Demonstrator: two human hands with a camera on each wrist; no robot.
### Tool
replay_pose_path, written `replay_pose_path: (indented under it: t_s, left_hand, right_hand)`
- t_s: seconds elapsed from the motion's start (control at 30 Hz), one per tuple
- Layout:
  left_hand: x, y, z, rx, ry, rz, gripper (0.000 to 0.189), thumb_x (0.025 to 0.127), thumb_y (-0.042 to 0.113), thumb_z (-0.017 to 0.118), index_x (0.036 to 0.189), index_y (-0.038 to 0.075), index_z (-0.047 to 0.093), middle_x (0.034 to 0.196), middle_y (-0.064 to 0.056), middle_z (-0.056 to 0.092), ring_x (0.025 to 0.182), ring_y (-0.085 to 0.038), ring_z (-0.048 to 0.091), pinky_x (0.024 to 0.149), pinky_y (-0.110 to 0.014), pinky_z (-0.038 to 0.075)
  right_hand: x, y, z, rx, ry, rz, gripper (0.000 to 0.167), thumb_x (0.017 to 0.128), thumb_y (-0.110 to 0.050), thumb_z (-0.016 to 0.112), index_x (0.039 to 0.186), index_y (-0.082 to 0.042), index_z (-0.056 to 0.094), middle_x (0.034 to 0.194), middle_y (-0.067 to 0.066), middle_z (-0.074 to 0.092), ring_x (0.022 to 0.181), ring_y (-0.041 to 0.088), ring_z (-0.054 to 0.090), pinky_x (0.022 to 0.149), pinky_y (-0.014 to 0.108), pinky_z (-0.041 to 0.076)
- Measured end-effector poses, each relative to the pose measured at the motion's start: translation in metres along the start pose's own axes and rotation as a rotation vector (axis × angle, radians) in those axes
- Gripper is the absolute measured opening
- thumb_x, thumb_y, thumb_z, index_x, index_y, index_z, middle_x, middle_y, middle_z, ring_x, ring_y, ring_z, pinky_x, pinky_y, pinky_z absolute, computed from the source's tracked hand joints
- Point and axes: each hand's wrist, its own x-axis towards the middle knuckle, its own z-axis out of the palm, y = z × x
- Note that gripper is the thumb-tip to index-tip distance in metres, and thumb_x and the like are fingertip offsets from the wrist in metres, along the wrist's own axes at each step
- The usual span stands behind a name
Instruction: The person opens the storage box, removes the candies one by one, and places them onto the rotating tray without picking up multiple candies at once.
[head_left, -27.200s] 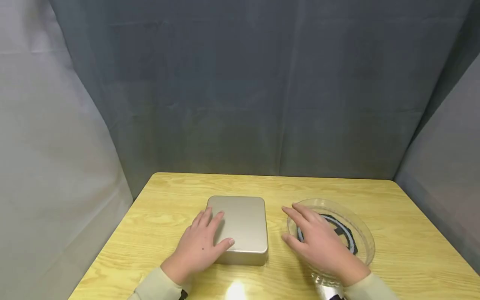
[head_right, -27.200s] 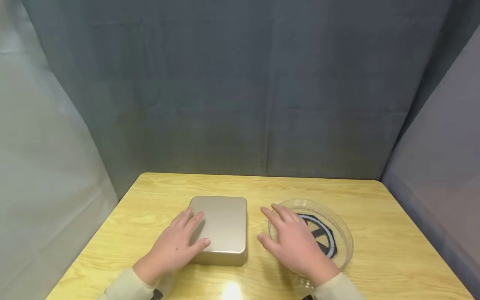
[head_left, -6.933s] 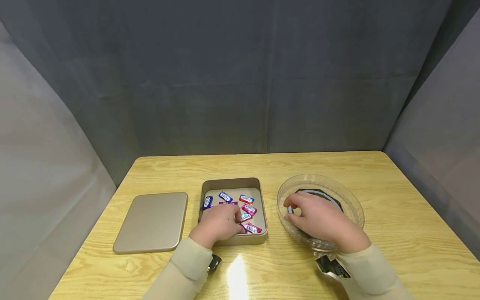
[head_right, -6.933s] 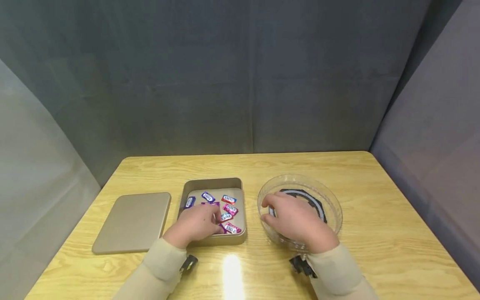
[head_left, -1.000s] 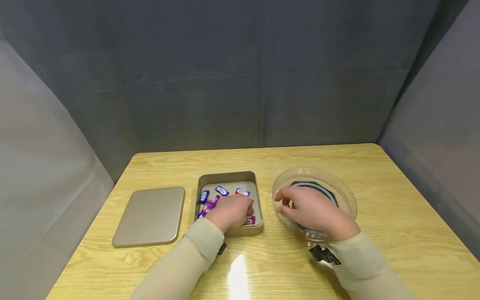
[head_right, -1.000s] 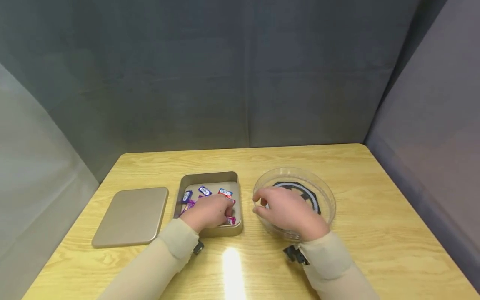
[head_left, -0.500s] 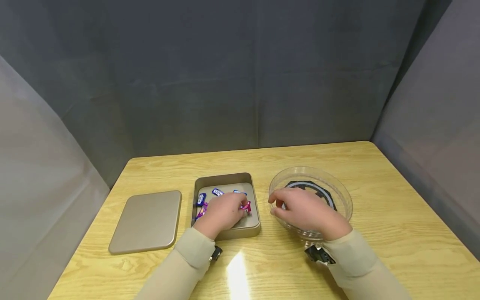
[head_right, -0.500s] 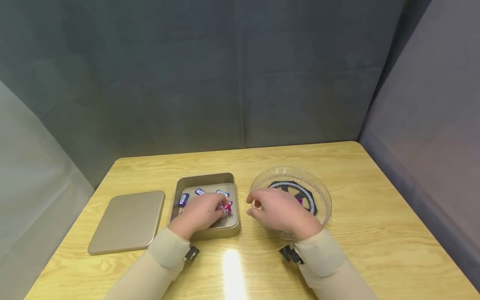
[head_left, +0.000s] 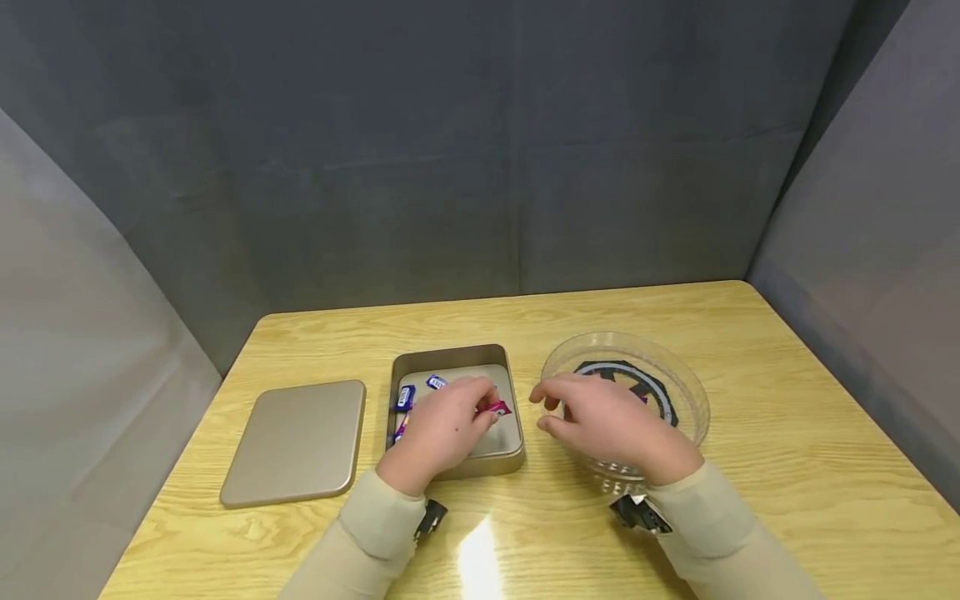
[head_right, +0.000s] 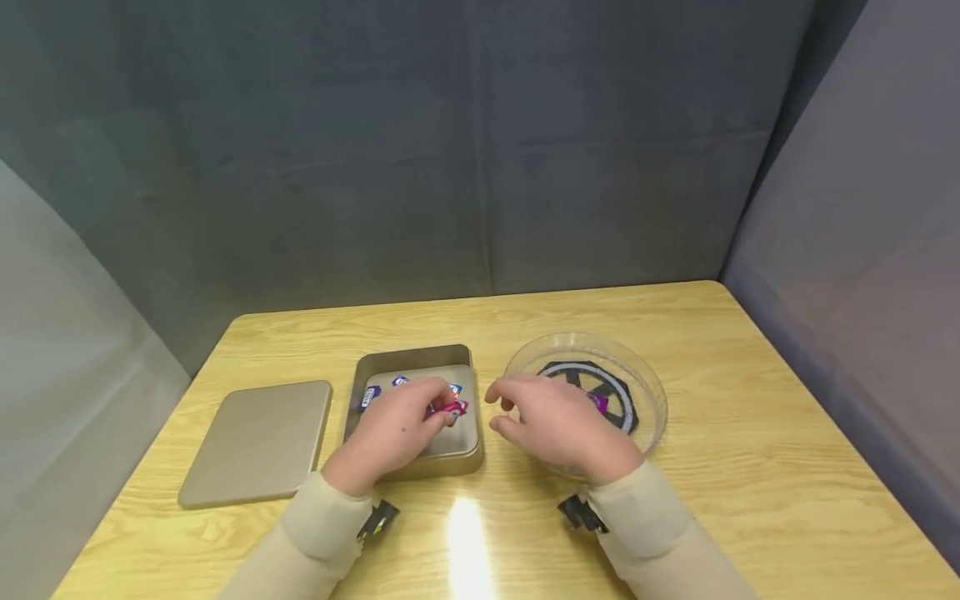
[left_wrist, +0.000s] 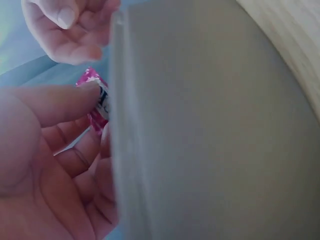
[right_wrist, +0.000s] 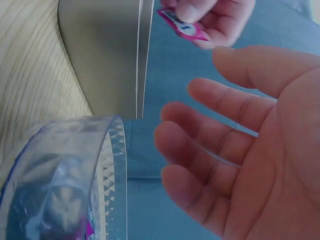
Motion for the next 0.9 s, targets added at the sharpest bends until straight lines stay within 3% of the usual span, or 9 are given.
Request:
replay_pose_path:
  t_s: [0.27, 0.5, 0.73, 0.9]
  left_hand:
    - [-0.006, 0.010, -0.012, -0.082, 0.039, 0.007, 0.012, 0.096, 0.026, 0.071, 0.094, 0.027, 0.059, 0.084, 0.016, 0.060, 0.070, -0.007, 0.055, 0.059, -0.028, 0.046]
    - [-0.006, 0.013, -0.014, -0.134, 0.049, 0.028, 0.012, 0.096, 0.027, 0.072, 0.092, 0.027, 0.060, 0.092, 0.015, 0.060, 0.084, -0.009, 0.060, 0.066, -0.027, 0.049]
    - [-0.007, 0.016, -0.013, -0.206, 0.039, 0.050, 0.011, 0.096, 0.028, 0.072, 0.092, 0.026, 0.062, 0.081, 0.015, 0.058, 0.071, -0.008, 0.055, 0.062, -0.028, 0.048]
    - [-0.008, 0.019, -0.012, -0.248, 0.009, 0.052, 0.008, 0.097, 0.027, 0.070, 0.095, 0.025, 0.063, 0.080, 0.015, 0.060, 0.072, -0.007, 0.057, 0.064, -0.028, 0.049]
  right_hand:
    - [0.000, -0.008, 0.001, 0.018, 0.041, -0.041, 0.029, 0.095, -0.031, 0.072, 0.123, -0.023, 0.067, 0.106, -0.009, 0.067, 0.081, 0.007, 0.060, 0.066, 0.027, 0.049]
    - [0.002, -0.017, 0.004, 0.061, 0.077, -0.056, 0.029, 0.093, -0.030, 0.075, 0.120, -0.023, 0.065, 0.105, -0.010, 0.065, 0.079, 0.008, 0.060, 0.065, 0.025, 0.049]
    - [0.002, -0.020, 0.008, 0.098, 0.081, -0.056, 0.026, 0.092, -0.028, 0.076, 0.114, -0.026, 0.063, 0.100, -0.012, 0.065, 0.076, 0.005, 0.057, 0.063, 0.024, 0.049]
    - [0.001, -0.021, 0.010, 0.110, 0.082, -0.067, 0.021, 0.094, -0.029, 0.074, 0.110, -0.028, 0.061, 0.094, -0.017, 0.061, 0.077, 0.002, 0.056, 0.064, 0.023, 0.049]
